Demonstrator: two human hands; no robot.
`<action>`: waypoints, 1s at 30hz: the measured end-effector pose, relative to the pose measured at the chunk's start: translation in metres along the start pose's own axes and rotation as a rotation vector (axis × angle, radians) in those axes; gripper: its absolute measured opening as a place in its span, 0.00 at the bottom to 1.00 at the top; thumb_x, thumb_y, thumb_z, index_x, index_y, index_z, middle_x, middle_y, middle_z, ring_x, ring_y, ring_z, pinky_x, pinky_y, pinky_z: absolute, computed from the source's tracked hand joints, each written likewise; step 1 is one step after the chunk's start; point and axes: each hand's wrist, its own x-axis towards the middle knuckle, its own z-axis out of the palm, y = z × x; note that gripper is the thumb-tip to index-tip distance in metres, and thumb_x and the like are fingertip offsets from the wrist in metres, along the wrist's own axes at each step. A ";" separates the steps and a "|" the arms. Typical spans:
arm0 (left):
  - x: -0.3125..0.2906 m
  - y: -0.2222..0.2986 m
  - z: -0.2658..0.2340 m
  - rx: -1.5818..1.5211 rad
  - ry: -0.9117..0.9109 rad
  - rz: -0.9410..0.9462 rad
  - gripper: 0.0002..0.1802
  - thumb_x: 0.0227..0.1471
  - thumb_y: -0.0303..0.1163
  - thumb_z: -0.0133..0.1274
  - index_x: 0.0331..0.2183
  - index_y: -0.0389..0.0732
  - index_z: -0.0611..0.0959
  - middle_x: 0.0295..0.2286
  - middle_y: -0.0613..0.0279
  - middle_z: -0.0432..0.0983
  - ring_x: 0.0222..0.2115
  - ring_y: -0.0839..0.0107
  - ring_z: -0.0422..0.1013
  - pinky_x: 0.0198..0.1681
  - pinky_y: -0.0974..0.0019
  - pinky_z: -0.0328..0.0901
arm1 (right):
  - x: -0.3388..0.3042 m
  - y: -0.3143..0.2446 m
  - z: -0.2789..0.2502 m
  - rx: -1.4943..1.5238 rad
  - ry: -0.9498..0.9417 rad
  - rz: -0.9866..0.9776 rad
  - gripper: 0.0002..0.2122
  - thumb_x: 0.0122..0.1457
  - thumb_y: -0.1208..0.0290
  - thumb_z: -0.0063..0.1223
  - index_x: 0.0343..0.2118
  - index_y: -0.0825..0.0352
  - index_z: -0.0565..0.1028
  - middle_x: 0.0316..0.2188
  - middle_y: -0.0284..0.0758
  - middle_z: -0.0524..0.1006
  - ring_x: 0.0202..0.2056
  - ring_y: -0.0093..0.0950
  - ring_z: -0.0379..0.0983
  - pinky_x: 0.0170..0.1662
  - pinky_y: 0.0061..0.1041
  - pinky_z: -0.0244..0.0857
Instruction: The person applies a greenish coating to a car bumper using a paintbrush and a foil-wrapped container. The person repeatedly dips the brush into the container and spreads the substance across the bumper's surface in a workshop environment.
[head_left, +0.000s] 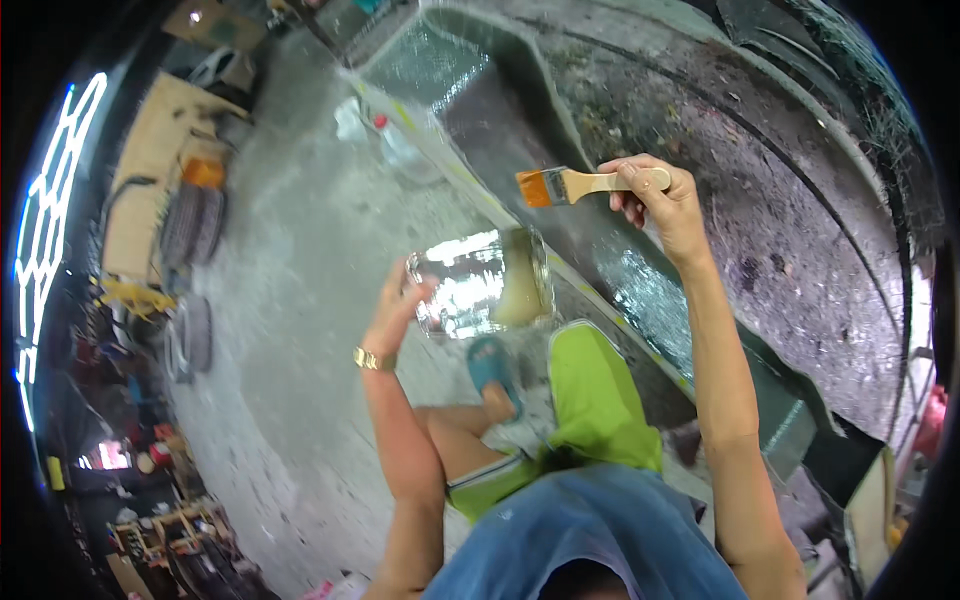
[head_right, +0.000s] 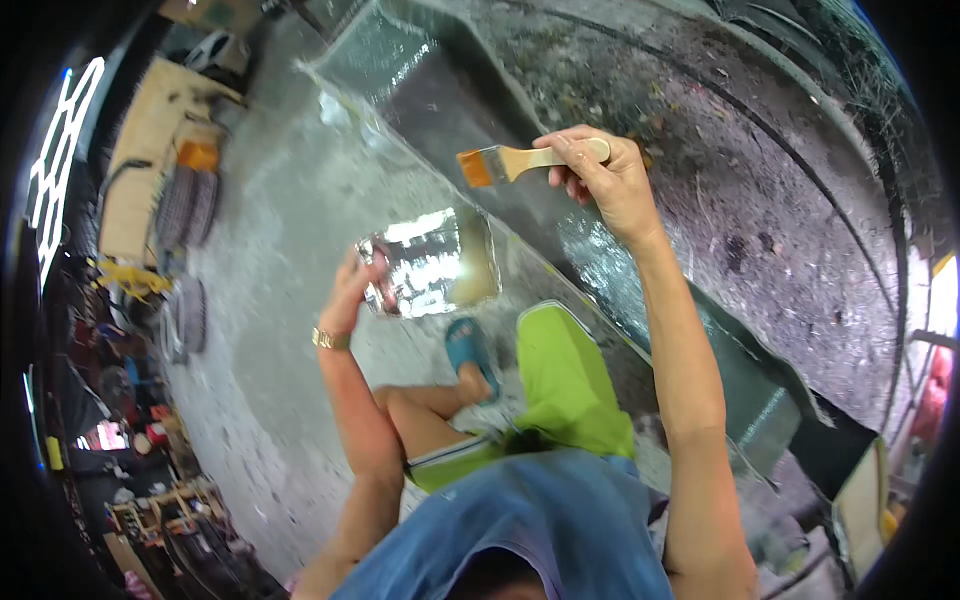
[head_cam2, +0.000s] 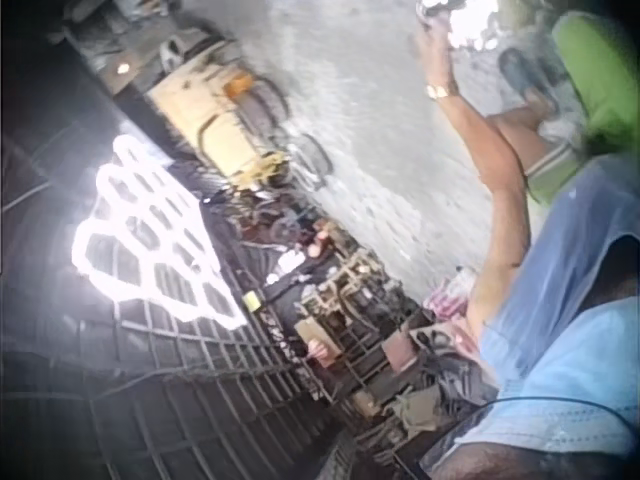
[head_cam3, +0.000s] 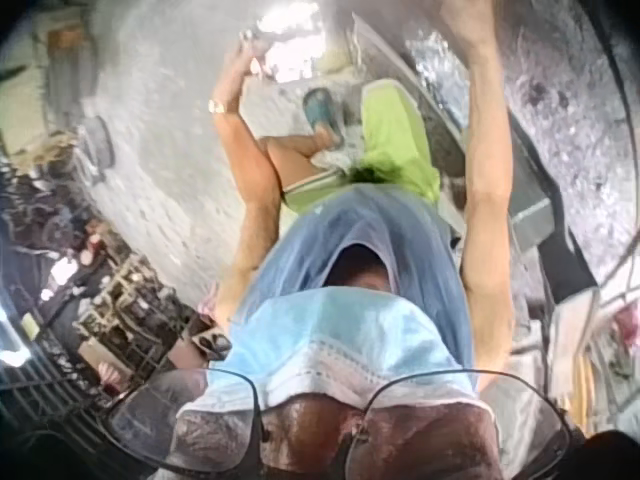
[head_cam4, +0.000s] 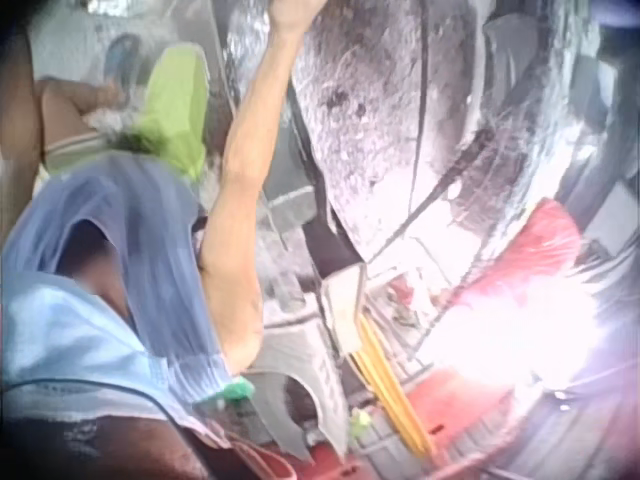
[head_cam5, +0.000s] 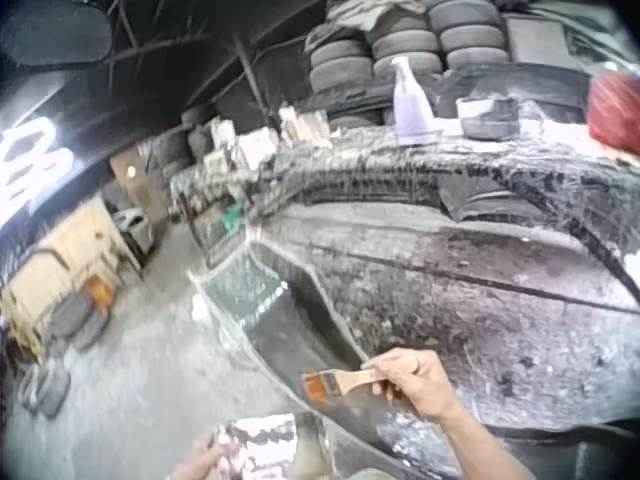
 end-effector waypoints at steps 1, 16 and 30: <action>0.002 -0.002 0.007 0.020 0.025 0.062 0.34 0.47 0.42 0.55 0.54 0.38 0.67 0.43 0.57 0.70 0.41 0.68 0.67 0.42 0.66 0.64 | -0.005 -0.007 0.000 -0.035 -0.066 -0.016 0.11 0.60 0.65 0.49 0.35 0.68 0.79 0.24 0.29 0.76 0.20 0.13 0.66 0.21 0.12 0.57; 0.007 0.004 0.045 -0.053 0.131 0.178 0.32 0.51 0.40 0.55 0.51 0.38 0.61 0.38 0.53 0.71 0.36 0.72 0.68 0.37 0.69 0.65 | -0.008 -0.011 0.011 -0.158 -0.119 0.267 0.12 0.59 0.65 0.50 0.26 0.68 0.78 0.14 0.26 0.71 0.14 0.13 0.63 0.16 0.15 0.55; 0.015 -0.010 0.025 -0.215 0.069 0.229 0.26 0.51 0.42 0.52 0.47 0.39 0.65 0.41 0.61 0.66 0.42 0.74 0.62 0.48 0.69 0.58 | 0.103 0.020 0.055 0.302 -0.013 -0.077 0.14 0.61 0.63 0.50 0.42 0.69 0.76 0.23 0.27 0.75 0.21 0.12 0.68 0.20 0.10 0.60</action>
